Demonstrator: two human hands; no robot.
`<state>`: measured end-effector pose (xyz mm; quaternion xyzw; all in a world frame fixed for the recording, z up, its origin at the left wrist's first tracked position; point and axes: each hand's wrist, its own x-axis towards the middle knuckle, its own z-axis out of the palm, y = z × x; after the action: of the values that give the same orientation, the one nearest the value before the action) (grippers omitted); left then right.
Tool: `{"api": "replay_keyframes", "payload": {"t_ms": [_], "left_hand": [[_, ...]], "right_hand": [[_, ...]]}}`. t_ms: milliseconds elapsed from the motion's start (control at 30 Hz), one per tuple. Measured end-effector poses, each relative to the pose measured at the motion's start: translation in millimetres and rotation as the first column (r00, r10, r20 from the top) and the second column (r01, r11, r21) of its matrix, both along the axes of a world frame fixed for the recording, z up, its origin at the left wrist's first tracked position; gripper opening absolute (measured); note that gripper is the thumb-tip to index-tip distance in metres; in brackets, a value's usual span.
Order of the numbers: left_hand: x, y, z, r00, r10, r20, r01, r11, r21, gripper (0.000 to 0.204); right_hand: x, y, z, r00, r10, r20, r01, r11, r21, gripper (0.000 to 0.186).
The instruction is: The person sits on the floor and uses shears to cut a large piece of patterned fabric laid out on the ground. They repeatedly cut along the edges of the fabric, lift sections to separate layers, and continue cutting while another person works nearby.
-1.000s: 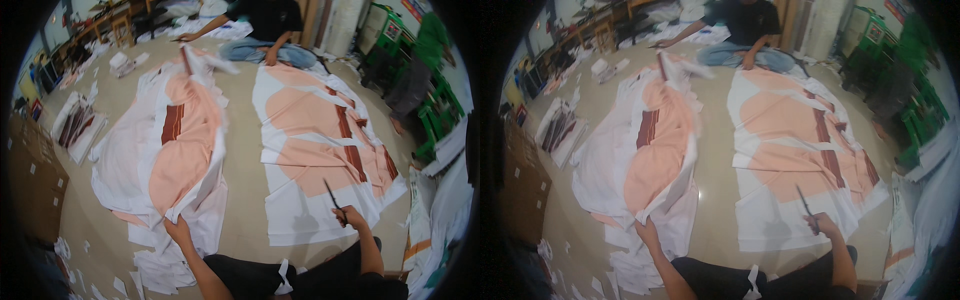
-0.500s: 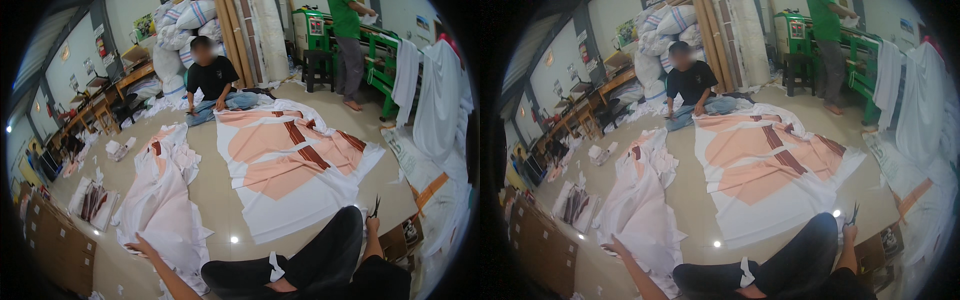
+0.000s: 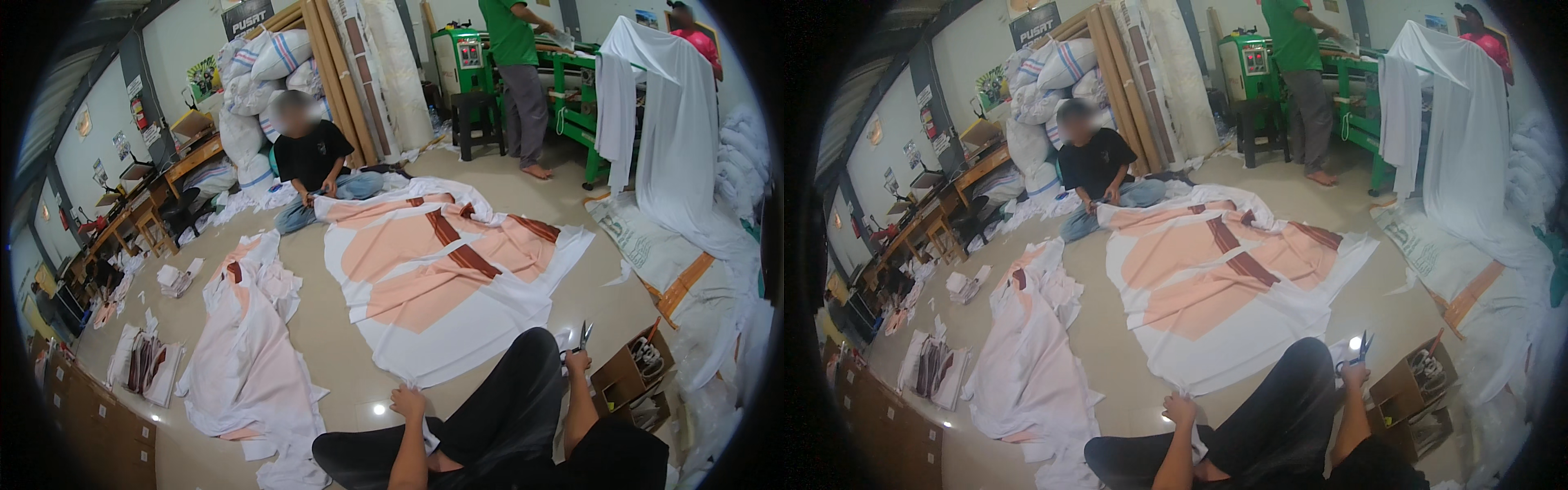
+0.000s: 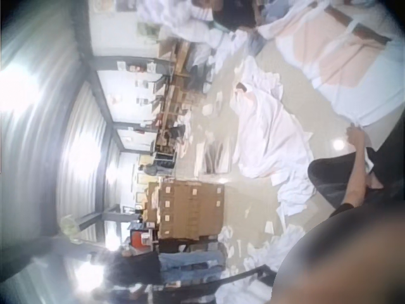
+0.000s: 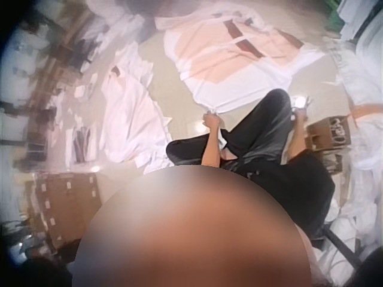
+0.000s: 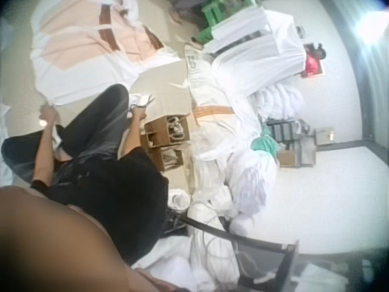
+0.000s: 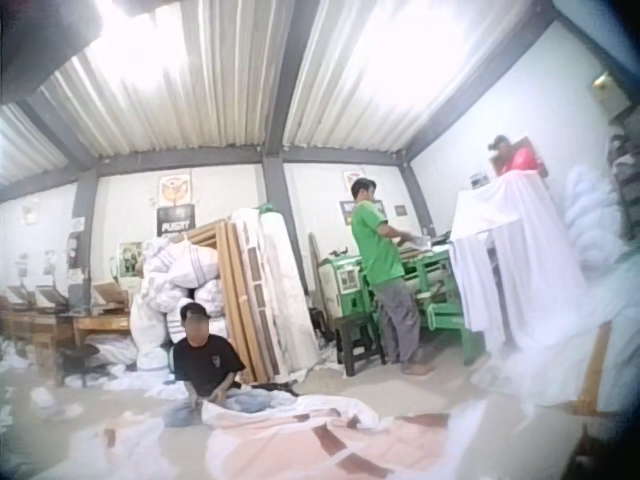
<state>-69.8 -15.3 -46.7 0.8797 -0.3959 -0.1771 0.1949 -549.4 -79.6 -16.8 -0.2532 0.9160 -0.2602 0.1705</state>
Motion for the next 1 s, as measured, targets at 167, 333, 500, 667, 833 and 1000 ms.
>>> {"api": "replay_keyframes", "payload": {"t_ms": [167,333,500,667,833,1000], "left_hand": [[42,-6,32,0.777,-0.085,-0.624,-0.151,0.937,-0.315,0.033],[79,25,125,0.424,-0.506,-0.751,-0.550,0.515,-0.658,0.023],[135,120,207,0.428,-0.535,-0.729,-0.653,0.374,-0.658,0.015],[211,249,167,0.609,-0.134,-0.782,-0.751,0.222,-0.622,0.029],[311,392,130,0.710,0.069,-0.700,-0.699,0.185,-0.691,0.042],[364,454,149,0.651,0.078,-0.755,-0.750,-0.081,-0.656,0.036]], "right_hand": [[91,2,92,0.949,0.315,-0.003,-0.213,0.635,-0.743,0.028],[261,42,137,0.027,0.852,0.523,-0.615,0.427,-0.663,0.047],[345,60,94,-0.789,0.021,0.613,-0.294,0.865,-0.408,0.099],[376,-17,19,-0.432,0.456,0.778,0.115,0.884,-0.453,0.072],[314,-110,-15,-0.205,0.193,0.960,0.482,0.873,-0.072,0.050],[264,-189,1,0.006,0.264,0.964,0.421,0.874,-0.242,0.036]]}}
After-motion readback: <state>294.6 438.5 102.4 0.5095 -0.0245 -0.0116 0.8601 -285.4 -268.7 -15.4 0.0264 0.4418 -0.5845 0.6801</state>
